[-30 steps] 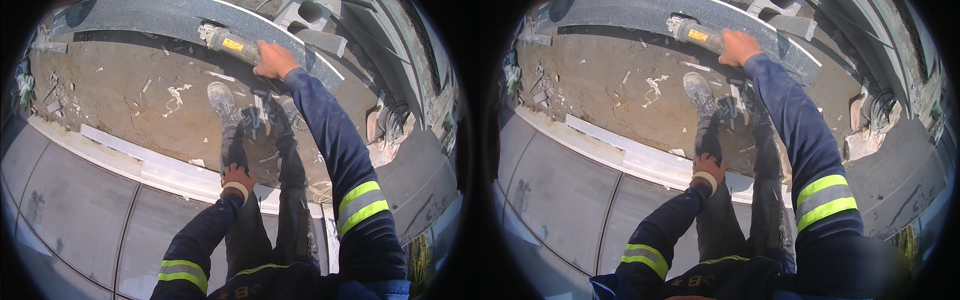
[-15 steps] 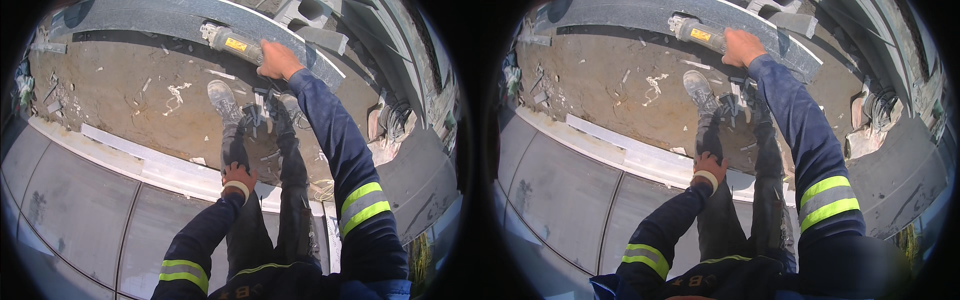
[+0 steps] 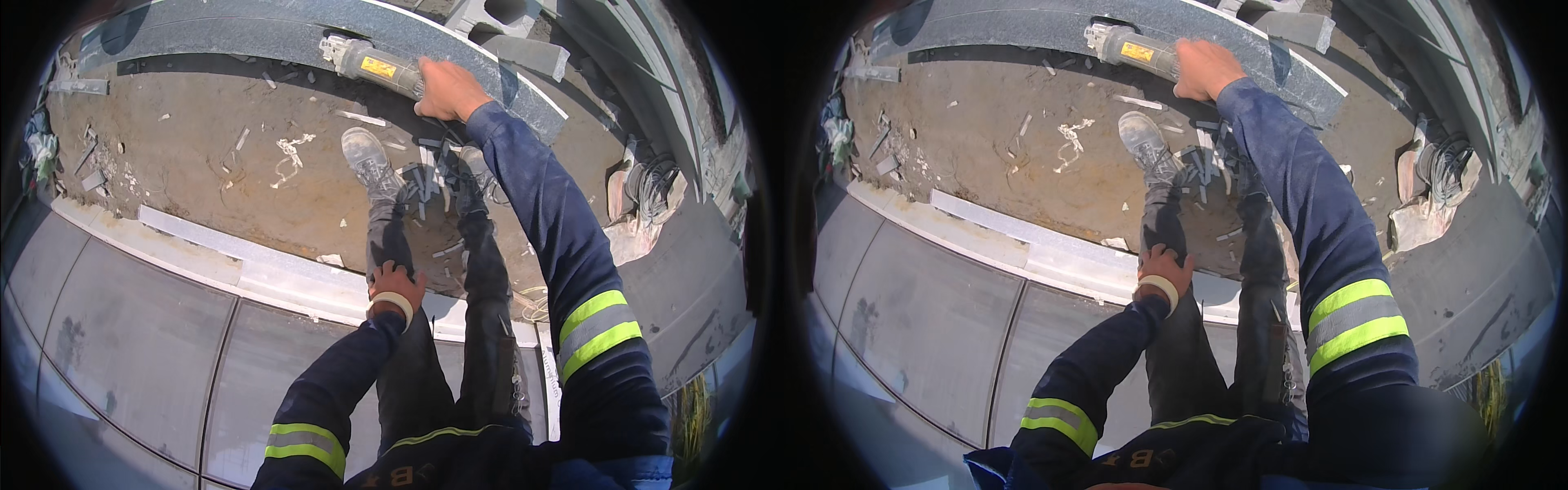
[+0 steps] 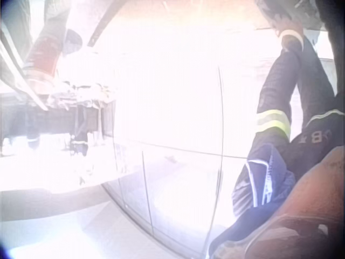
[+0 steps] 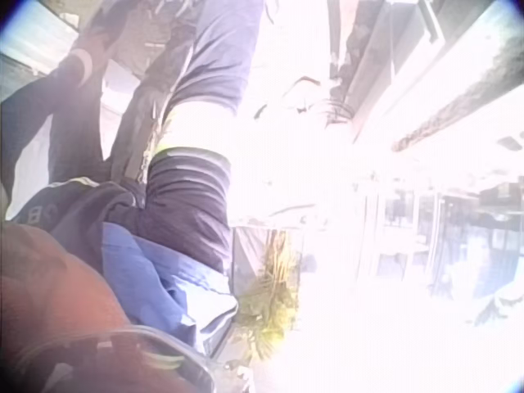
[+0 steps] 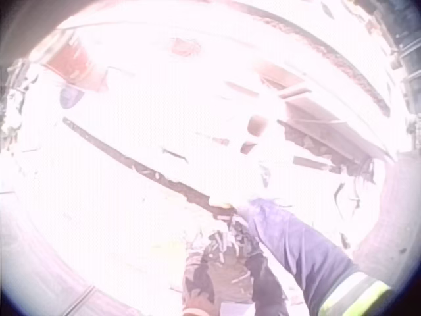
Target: The person uses an angle grinder to smooth the edge of a long, curved stone slab. They hold the tool with both hands and move it along the slab's edge, generating dust. The person briefly touches their face before resuming the grinding task.
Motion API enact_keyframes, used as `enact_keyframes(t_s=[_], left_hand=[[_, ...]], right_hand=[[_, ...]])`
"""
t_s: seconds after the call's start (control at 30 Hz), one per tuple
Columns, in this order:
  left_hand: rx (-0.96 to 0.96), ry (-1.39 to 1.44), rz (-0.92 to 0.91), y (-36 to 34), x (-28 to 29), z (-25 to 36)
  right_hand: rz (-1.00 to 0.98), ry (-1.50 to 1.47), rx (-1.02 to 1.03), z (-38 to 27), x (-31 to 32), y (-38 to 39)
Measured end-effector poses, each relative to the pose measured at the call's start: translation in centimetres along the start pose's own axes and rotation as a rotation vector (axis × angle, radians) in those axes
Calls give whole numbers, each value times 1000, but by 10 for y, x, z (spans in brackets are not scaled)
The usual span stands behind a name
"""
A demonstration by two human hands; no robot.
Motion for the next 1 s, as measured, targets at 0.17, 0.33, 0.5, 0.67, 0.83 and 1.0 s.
enact_keyframes(t_s=[0.17, 0.33, 0.5, 0.67, 0.83, 1.0], left_hand=[[9, 0, -78, -1, 1, 0], [8, -18, -67, -1, 3, 3], [6, -9, -65, -2, 3, 2], [2, -7, -55, 0, 4, 3], [-6, -9, -50, -1, 0, 0], [-3, -6, -47, -1, -1, 1]], right_hand=[[-13, -8, -30, 8, 2, 9], [-1, -15, -21, 2, 0, -8], [2, 8, -14, -5, 0, -13], [4, 22, 1, 13, 0, 7], [-8, 23, -30, 15, 2, 17], [15, 7, -17, 8, 2, 3]])
Point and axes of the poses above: each hand's wrist, its own y-axis away from the middle knuckle, its own x-axis out of the back of the hand, z = x × y, the point moved 8 cm from there along -y, towards the middle knuckle, and after that the axes turned 3 degrees about x, right-handed, at the moved point
